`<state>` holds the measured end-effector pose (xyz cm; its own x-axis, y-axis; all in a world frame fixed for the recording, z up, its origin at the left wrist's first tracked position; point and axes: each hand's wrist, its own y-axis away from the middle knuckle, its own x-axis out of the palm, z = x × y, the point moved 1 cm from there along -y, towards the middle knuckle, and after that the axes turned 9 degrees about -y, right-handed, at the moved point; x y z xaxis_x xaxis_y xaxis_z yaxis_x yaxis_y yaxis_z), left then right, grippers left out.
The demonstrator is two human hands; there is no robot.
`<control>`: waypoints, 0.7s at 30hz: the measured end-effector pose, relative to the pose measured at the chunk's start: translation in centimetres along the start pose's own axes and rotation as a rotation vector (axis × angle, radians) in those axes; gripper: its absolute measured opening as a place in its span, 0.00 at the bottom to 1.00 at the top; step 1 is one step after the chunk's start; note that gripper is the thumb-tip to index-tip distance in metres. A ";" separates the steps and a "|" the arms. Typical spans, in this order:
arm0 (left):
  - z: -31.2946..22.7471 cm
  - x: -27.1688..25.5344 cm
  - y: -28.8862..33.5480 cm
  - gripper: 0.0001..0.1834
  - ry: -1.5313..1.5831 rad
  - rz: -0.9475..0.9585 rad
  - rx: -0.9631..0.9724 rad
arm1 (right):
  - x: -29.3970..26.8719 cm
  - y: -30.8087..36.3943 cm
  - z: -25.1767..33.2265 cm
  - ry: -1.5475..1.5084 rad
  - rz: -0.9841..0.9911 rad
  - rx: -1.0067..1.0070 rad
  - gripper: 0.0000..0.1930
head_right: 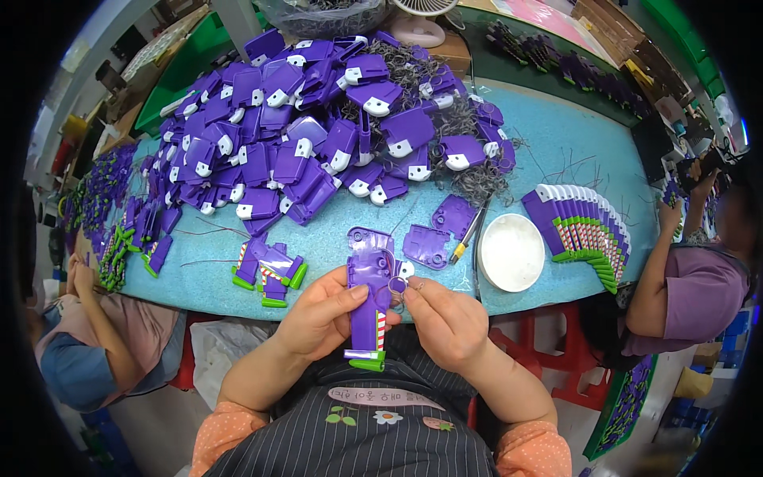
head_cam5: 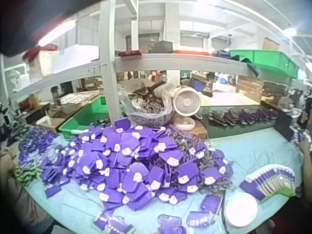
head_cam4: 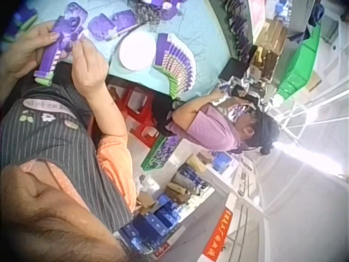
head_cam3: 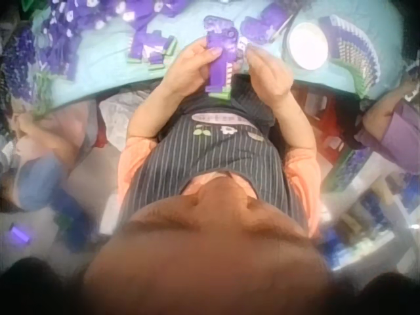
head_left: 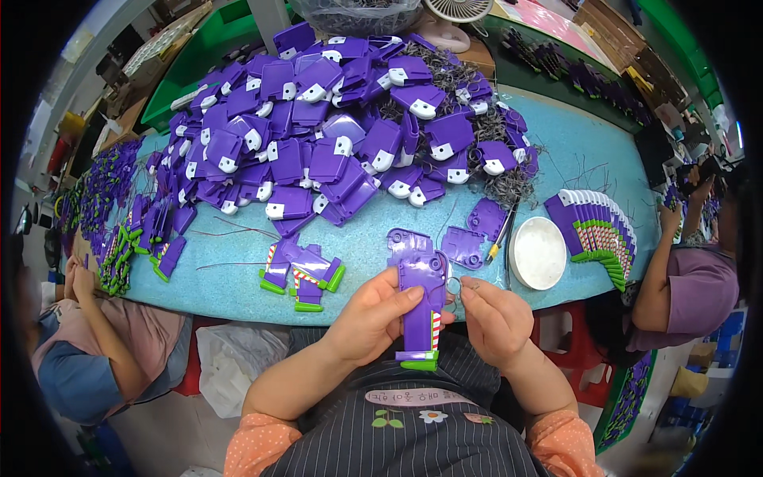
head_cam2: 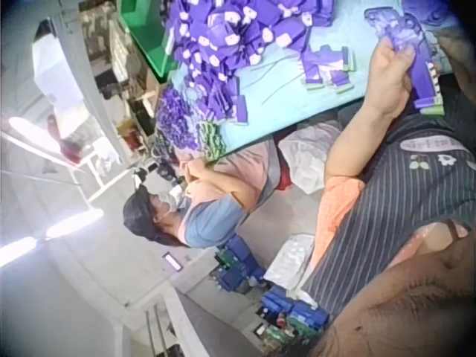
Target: The person assembles purple plastic toy components by hand. They pick up a purple plastic body, insert a white plastic piece into a slot, and then attach a green plastic base to the bottom. The completed units are placed on the table.
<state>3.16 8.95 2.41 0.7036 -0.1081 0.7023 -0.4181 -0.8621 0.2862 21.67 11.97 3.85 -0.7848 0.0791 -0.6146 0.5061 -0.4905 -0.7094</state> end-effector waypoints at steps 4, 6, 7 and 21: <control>-0.1 0.7 -0.2 0.17 -0.119 -0.138 0.095 | 0.3 0.4 -0.8 0.127 0.008 -0.024 0.13; 0.2 1.0 0.1 0.16 -0.473 -0.240 0.280 | 0.3 0.0 -0.4 0.119 0.054 0.010 0.13; 0.3 1.0 0.3 0.15 -0.651 -0.290 0.371 | 0.2 -0.2 -0.2 0.114 0.077 0.028 0.13; -2.3 1.9 1.1 0.16 -0.453 -0.066 0.285 | -1.3 -1.2 -2.9 -1.121 0.411 0.651 0.24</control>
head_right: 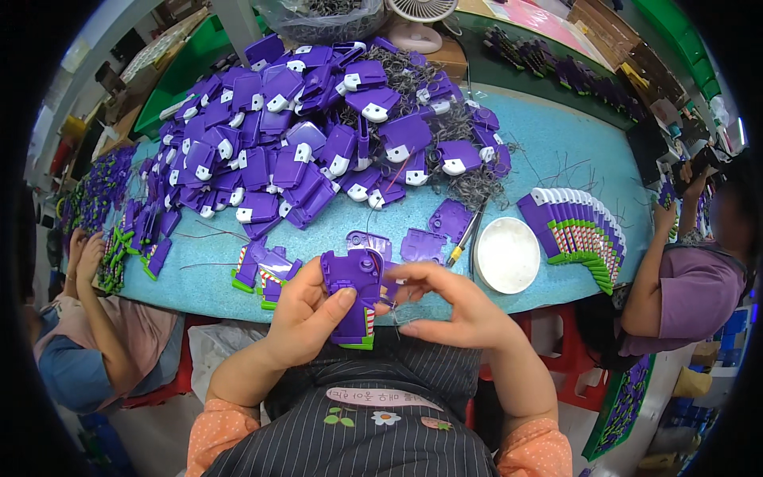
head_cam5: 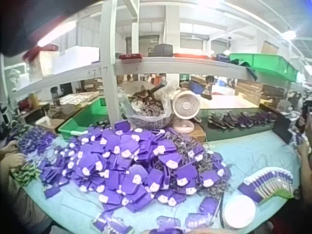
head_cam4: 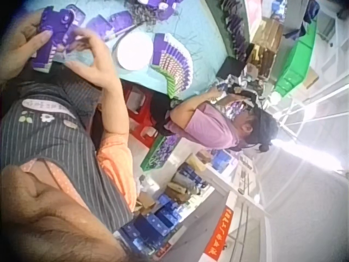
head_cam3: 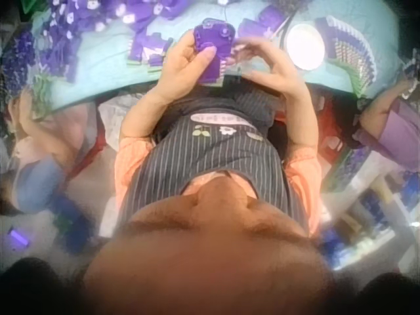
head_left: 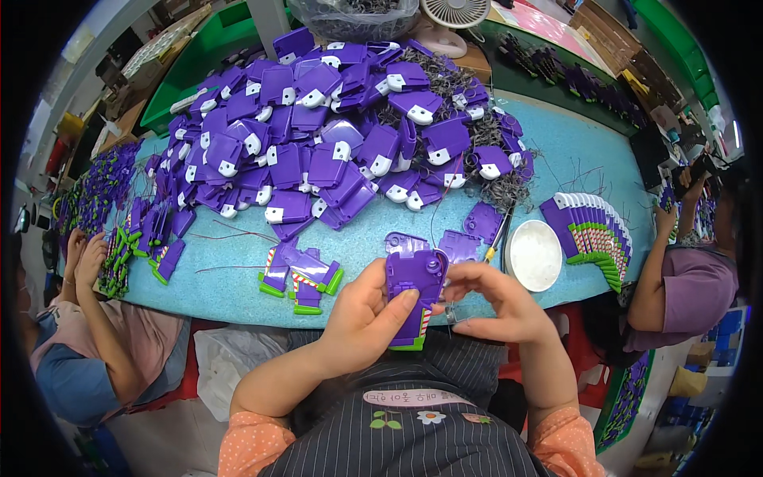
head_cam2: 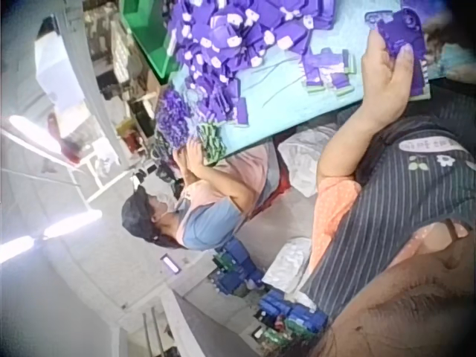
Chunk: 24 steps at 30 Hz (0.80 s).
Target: The person assembles purple plastic toy components by hand. They pick up a purple plastic body, insert a white plastic piece into a slot, and then attach a green plastic base to the bottom. The completed units are placed on the table.
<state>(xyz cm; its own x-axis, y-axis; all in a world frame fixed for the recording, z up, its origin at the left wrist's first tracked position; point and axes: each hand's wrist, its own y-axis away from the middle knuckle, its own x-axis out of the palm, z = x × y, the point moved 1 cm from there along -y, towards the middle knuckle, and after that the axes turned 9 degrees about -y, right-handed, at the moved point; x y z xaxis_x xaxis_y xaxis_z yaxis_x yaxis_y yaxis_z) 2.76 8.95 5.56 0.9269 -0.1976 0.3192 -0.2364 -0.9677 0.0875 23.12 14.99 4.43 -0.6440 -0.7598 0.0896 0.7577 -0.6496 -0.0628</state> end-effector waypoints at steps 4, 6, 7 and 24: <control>0.1 -0.2 0.5 0.16 -0.040 -0.006 0.025 | 0.5 0.8 -0.8 -0.212 -0.031 0.086 0.09; 0.4 0.0 0.6 0.16 -0.050 -0.029 0.060 | 1.4 0.7 -0.8 -0.269 -0.106 0.028 0.07; 0.5 0.1 0.6 0.16 -0.066 -0.052 0.092 | 1.7 0.7 -0.9 -0.296 -0.144 0.000 0.07; 2.7 0.9 0.4 0.13 -0.329 -0.301 0.310 | 2.5 1.5 -1.1 0.019 -0.651 0.088 0.10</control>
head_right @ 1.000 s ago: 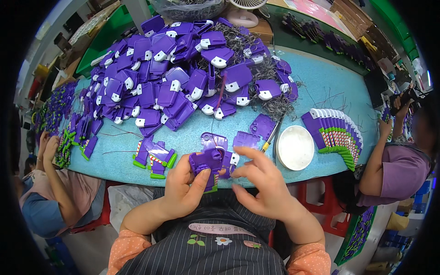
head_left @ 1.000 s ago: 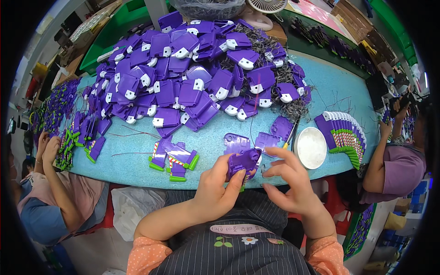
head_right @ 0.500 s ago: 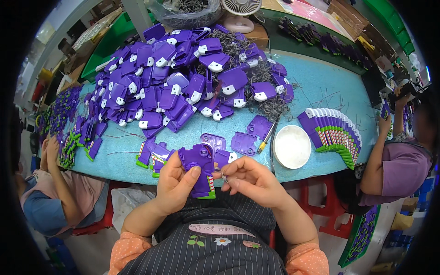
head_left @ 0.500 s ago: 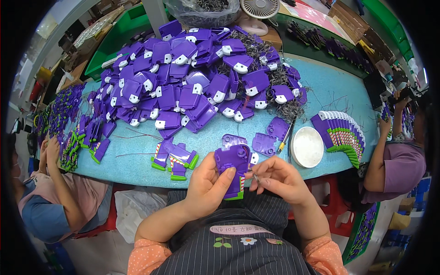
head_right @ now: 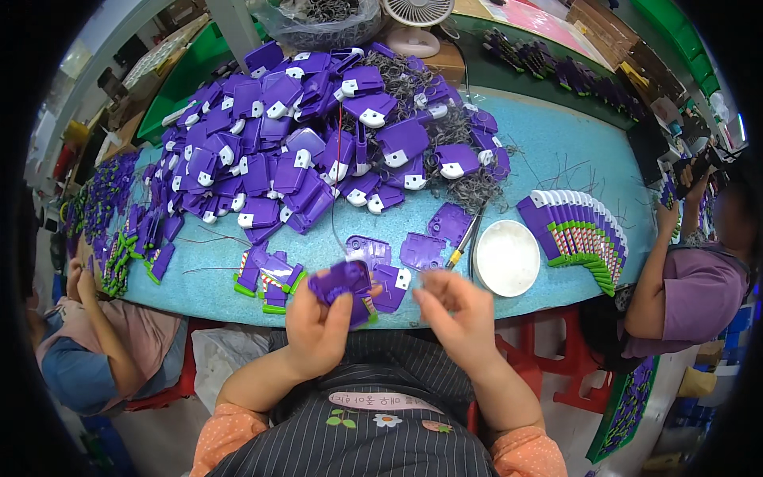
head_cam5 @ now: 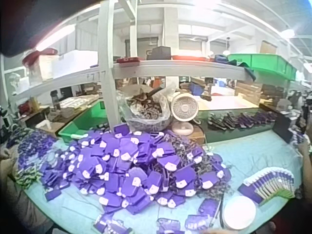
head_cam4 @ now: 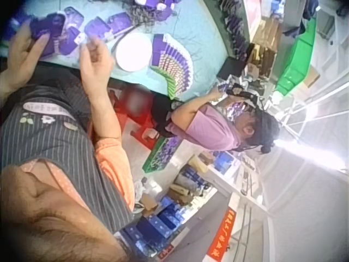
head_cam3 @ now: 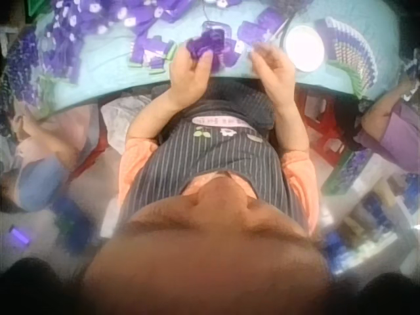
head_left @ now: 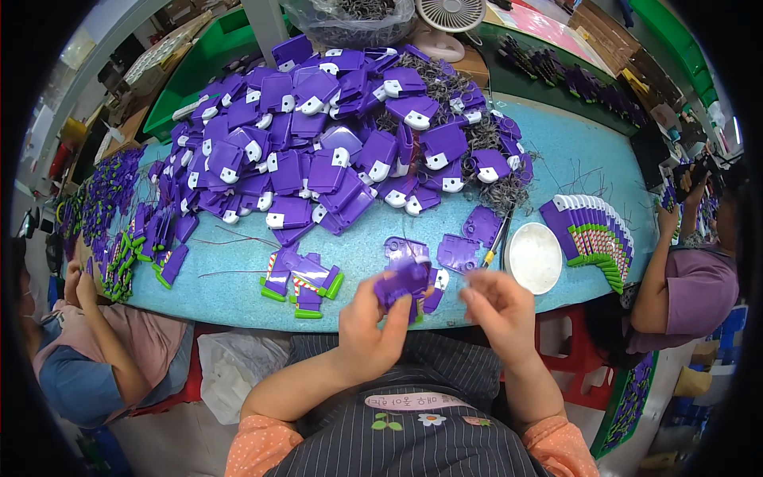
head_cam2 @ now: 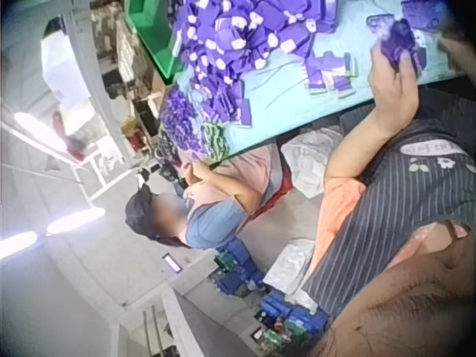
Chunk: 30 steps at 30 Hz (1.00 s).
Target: The person assembles purple plastic toy components by hand. They pick up a purple plastic body, insert a white plastic piece into a slot, and then attach a green plastic base to the bottom. The completed units are placed on the table.
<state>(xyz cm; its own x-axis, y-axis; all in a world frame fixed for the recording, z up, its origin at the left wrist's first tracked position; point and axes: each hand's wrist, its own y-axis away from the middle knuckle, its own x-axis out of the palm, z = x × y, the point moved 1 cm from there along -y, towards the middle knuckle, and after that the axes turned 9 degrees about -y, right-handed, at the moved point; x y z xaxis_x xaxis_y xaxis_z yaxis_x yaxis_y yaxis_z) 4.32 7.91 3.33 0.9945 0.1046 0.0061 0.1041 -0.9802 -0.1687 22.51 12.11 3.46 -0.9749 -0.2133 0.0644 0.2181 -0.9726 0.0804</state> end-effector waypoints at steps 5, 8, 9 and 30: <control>0.0 -1.7 -1.7 0.14 0.561 0.113 -0.522 | 1.0 -0.4 1.1 0.643 -0.104 -0.687 0.18; 0.1 -2.1 -1.5 0.15 0.637 0.167 -0.631 | 0.4 0.6 0.6 0.795 0.256 -0.976 0.20; 0.2 -2.1 -1.5 0.15 0.656 0.201 -0.652 | 0.7 0.5 0.6 0.823 0.258 -0.995 0.19; 2.4 0.3 1.3 0.18 0.491 0.150 -0.594 | -8.7 0.0 2.2 0.958 -0.190 -0.442 0.03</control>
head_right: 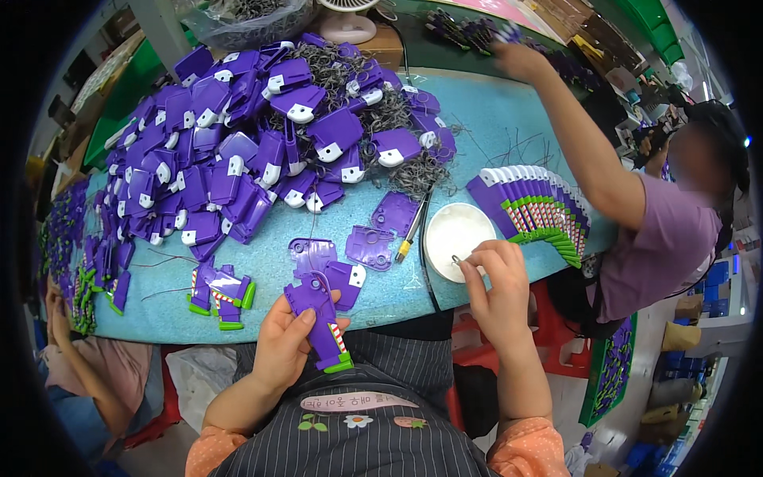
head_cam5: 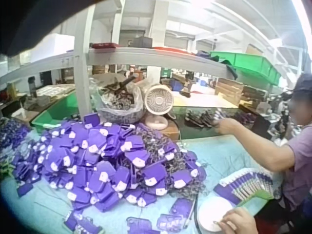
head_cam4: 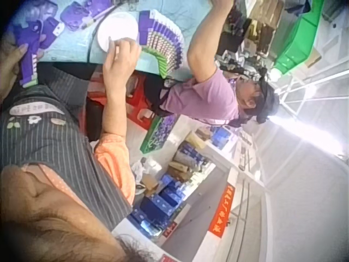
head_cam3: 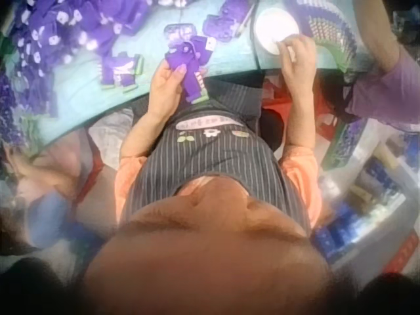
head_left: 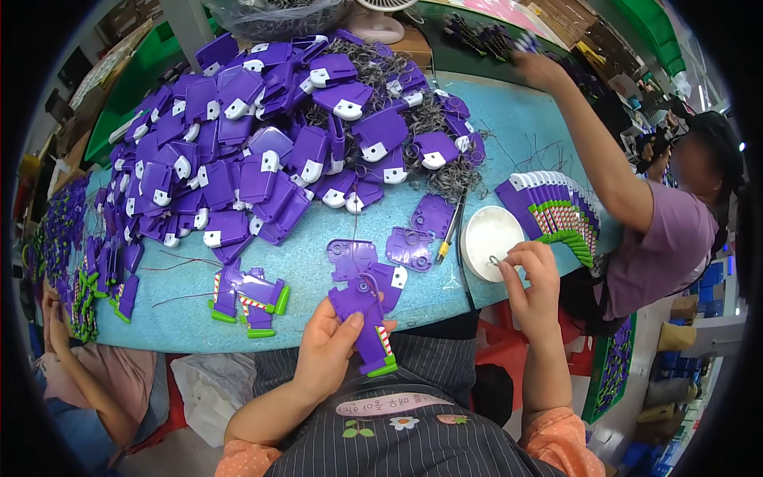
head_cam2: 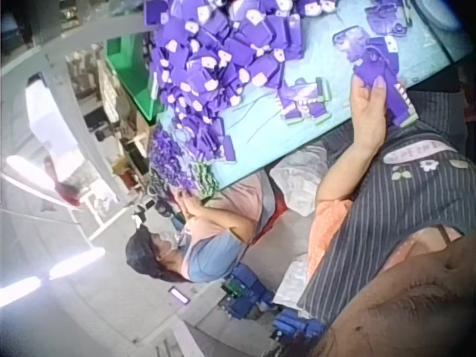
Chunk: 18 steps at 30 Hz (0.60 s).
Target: The person assembles purple plastic toy components by hand. They pick up a purple plastic body, insert a white plastic piece into a slot, and then attach a green plastic base to the bottom. The completed units are placed on the table.
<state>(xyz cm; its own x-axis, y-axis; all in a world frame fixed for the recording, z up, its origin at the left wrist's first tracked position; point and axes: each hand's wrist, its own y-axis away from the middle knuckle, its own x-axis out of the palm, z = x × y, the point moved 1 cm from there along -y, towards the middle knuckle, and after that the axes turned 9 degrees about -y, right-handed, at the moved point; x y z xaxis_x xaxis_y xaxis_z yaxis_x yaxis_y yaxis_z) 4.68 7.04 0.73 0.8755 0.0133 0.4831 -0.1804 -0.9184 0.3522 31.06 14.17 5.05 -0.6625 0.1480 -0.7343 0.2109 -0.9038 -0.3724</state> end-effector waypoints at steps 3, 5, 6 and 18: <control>-0.3 -0.1 0.5 0.19 -0.027 0.082 0.009 | -0.5 0.0 1.3 -0.135 -0.177 0.147 0.02; -1.3 0.1 1.7 0.18 -0.063 0.154 -0.029 | -0.7 0.5 2.2 -0.354 -0.212 0.150 0.02; -1.6 0.4 2.1 0.18 -0.050 0.193 -0.003 | -0.3 0.8 2.9 -0.491 -0.236 0.146 0.02; -1.9 1.3 4.4 0.20 -0.237 0.241 0.171 | 6.2 3.7 9.8 -1.408 0.288 0.288 0.03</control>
<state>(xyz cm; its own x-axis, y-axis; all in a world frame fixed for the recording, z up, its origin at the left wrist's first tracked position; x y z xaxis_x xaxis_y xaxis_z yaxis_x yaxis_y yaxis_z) 4.19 3.80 4.45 0.9001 -0.2845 0.3300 -0.3338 -0.9371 0.1023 20.70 7.79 4.72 -0.7986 -0.4006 0.4493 0.4185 -0.9060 -0.0638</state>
